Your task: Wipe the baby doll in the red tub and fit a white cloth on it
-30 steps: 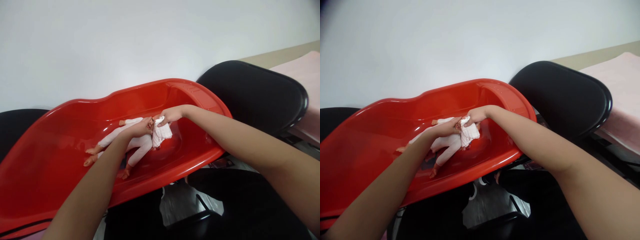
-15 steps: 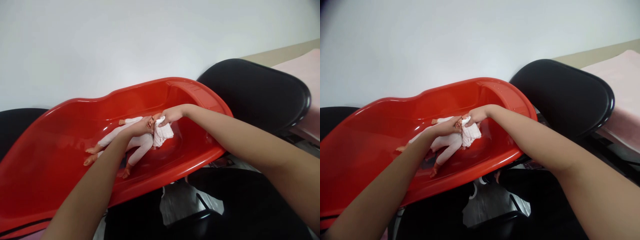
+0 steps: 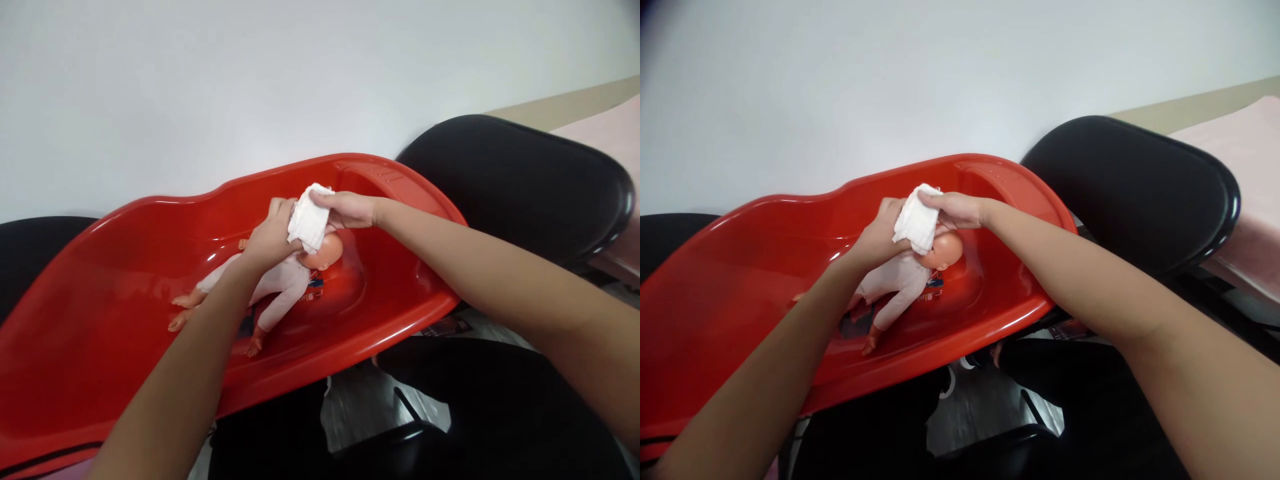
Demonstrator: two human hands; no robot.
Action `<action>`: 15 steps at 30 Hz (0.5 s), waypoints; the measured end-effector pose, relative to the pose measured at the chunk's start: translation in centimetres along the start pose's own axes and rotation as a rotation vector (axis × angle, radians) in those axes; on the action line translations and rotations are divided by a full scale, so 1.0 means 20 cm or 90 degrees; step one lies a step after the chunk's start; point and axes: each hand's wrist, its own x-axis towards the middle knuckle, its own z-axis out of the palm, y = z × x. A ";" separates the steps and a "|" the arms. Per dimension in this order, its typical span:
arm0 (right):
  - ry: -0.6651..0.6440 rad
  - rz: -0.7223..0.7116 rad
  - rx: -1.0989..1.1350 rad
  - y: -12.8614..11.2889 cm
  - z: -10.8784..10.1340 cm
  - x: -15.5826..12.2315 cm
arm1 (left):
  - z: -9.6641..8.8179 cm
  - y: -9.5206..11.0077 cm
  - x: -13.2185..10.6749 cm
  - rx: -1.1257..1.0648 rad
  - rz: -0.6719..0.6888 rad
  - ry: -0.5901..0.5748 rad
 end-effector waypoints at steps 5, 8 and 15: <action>-0.079 0.022 0.044 -0.06 0.04 -0.03 | 0.01 0.03 0.00 0.065 0.015 0.181; -0.150 0.046 0.065 -0.05 0.05 -0.04 | 0.01 0.01 0.01 0.074 0.034 0.185; -0.220 -0.066 0.001 0.10 -0.03 0.05 | -0.05 -0.15 0.04 0.167 -0.109 0.402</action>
